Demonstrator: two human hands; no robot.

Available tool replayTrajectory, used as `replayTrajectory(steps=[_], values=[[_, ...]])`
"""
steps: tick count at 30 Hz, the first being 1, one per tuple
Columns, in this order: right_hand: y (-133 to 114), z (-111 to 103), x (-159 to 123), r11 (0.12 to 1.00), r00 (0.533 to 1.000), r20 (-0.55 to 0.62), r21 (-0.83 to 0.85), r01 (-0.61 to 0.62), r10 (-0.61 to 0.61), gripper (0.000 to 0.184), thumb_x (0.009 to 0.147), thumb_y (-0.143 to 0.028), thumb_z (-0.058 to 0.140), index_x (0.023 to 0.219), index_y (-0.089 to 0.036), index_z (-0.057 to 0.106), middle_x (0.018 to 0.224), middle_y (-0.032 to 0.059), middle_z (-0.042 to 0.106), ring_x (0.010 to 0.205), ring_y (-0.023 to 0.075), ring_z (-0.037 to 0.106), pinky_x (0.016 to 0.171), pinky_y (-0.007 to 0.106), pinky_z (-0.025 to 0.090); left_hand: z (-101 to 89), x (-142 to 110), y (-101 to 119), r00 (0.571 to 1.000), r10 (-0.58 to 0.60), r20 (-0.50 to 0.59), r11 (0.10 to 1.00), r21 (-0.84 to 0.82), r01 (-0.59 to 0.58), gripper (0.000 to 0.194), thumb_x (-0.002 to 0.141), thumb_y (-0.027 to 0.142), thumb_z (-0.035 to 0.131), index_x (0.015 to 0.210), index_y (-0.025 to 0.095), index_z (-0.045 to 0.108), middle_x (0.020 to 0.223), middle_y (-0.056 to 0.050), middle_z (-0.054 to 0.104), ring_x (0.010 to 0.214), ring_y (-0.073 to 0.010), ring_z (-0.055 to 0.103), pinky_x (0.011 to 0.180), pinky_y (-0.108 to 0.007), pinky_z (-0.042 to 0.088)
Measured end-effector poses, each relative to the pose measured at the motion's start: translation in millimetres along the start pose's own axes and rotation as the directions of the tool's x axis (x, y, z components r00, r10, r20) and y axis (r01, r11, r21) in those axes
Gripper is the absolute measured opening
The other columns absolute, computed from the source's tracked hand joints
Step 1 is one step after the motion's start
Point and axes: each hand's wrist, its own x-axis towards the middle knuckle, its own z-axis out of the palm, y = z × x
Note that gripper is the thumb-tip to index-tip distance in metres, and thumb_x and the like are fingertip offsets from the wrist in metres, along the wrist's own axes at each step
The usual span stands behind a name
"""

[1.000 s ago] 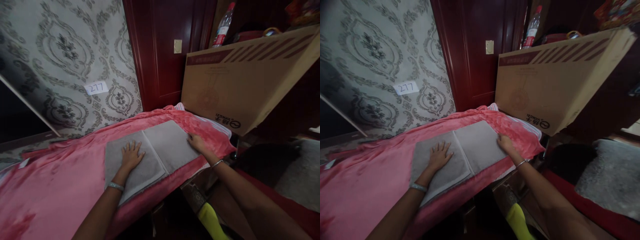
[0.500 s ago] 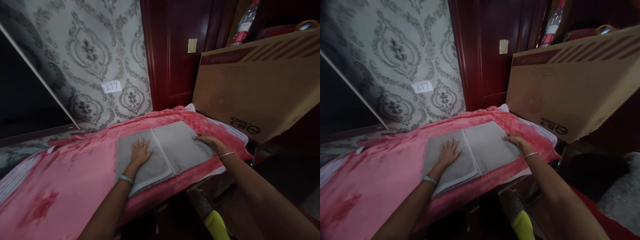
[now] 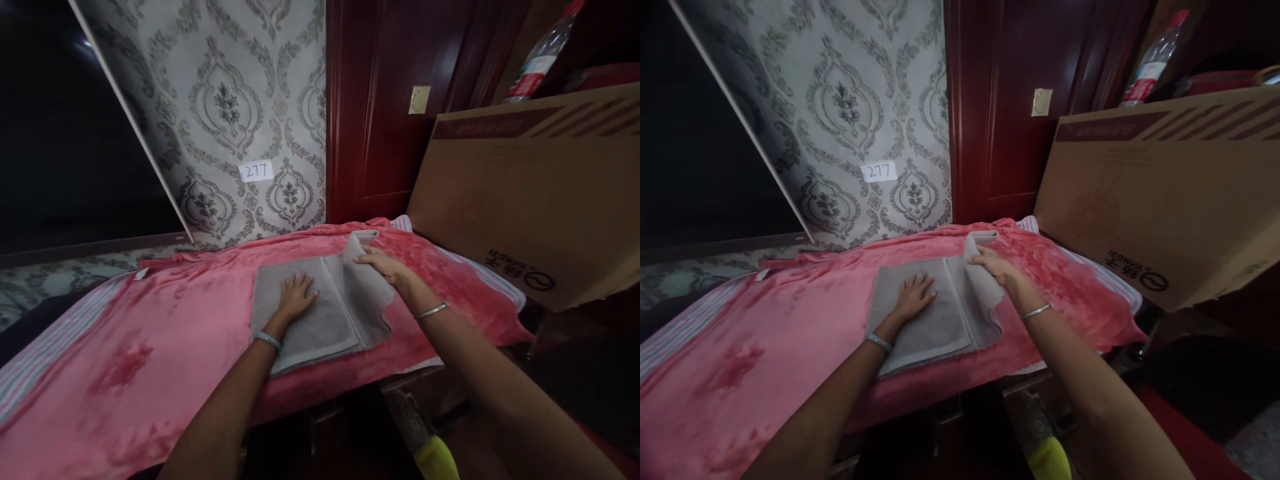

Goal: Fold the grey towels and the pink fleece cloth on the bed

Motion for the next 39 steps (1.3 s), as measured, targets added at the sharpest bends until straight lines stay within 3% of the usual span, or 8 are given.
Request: replayTrajectory(steps=[6,10,14,19,22,27,32,39], values=[[18.8,119.0,12.5,0.831,0.954,0.259,-0.490,0.263,-0.150,0.068,0.073,-0.013,0.055,0.141,-0.017,0.059,0.123,0.0023,0.074,0.111,0.0247,0.067,0.097,0.035,0.055,-25.8,1.4,-26.6,0.989,-0.136,-0.052,0.819,-0.567,0.082,0.068,0.102,0.054,0.021,0.135,0.011,0.061,0.130,-0.018,0.070,0.114,-0.0250,0.069,0.097,-0.042,0.056],[48.0,157.4,2.9,0.730,0.952,0.299,-0.637,0.247,-0.061,0.066,0.073,-0.012,0.059,0.139,-0.017,0.062,0.130,0.0079,0.071,0.115,0.0276,0.067,0.100,0.036,0.052,-28.5,-9.0,-41.2,0.976,-0.216,-0.034,0.479,-0.875,0.076,0.070,0.077,0.068,0.067,0.120,0.013,0.068,0.104,-0.014,0.076,0.092,-0.0257,0.073,0.079,-0.037,0.059],[58.7,161.1,-11.3,0.675,0.955,0.293,-0.698,0.239,-0.035,0.069,0.076,-0.018,0.066,0.144,-0.013,0.057,0.138,0.0138,0.066,0.122,0.0303,0.064,0.104,0.038,0.049,-23.0,-4.1,-43.3,0.949,-0.296,-0.110,0.456,-0.889,0.039,0.061,0.058,0.050,0.086,0.105,0.014,0.071,0.093,-0.010,0.076,0.086,-0.0247,0.071,0.076,-0.033,0.057],[54.9,156.0,-30.4,0.587,0.964,0.267,-0.778,0.225,-0.016,0.062,0.077,-0.022,0.068,0.139,-0.014,0.060,0.129,0.0145,0.069,0.116,0.0309,0.066,0.097,0.038,0.050,-22.6,25.2,-37.7,0.916,-0.378,-0.135,0.543,-0.834,0.101,0.023,0.060,0.022,0.075,0.081,0.016,0.070,0.075,-0.005,0.071,0.076,-0.0238,0.068,0.067,-0.030,0.054],[45.8,156.0,-36.1,0.570,0.979,0.201,-0.801,0.184,-0.032,0.054,0.082,-0.018,0.062,0.136,-0.013,0.060,0.126,0.0147,0.070,0.114,0.0287,0.066,0.096,0.036,0.050,-31.3,44.1,-34.9,0.902,-0.396,-0.171,0.601,-0.791,0.114,0.020,0.057,0.011,0.064,0.076,0.016,0.069,0.072,-0.003,0.069,0.076,-0.0226,0.067,0.066,-0.028,0.052],[44.3,173.6,-37.9,0.612,0.968,0.171,-0.751,0.247,-0.181,0.062,0.085,-0.018,0.062,0.146,-0.014,0.053,0.134,0.0148,0.066,0.125,0.0271,0.061,0.104,0.036,0.046,-46.7,54.3,-44.2,0.891,-0.410,-0.194,0.655,-0.743,0.139,0.029,0.058,0.012,0.058,0.084,0.016,0.071,0.073,-0.002,0.069,0.076,-0.0212,0.066,0.067,-0.027,0.053],[82.0,197.5,-54.7,0.703,0.963,0.191,-0.659,0.268,-0.189,0.078,0.076,-0.018,0.070,0.151,-0.016,0.047,0.137,0.0144,0.064,0.122,0.0275,0.061,0.105,0.039,0.048,-40.5,36.9,-67.5,0.876,-0.471,-0.106,0.648,-0.716,0.262,0.022,0.057,0.013,0.061,0.076,0.016,0.071,0.063,-0.003,0.066,0.072,-0.0243,0.067,0.068,-0.033,0.056],[104.8,196.7,-79.0,0.666,0.922,0.191,-0.643,0.378,-0.338,0.057,0.082,-0.017,0.066,0.138,-0.018,0.061,0.122,0.0114,0.066,0.114,0.0249,0.059,0.102,0.040,0.048,-27.4,33.9,-78.1,0.888,-0.459,-0.040,0.607,-0.744,0.280,0.022,0.067,0.020,0.067,0.087,0.012,0.074,0.078,-0.008,0.074,0.084,-0.0269,0.070,0.083,-0.039,0.059]])
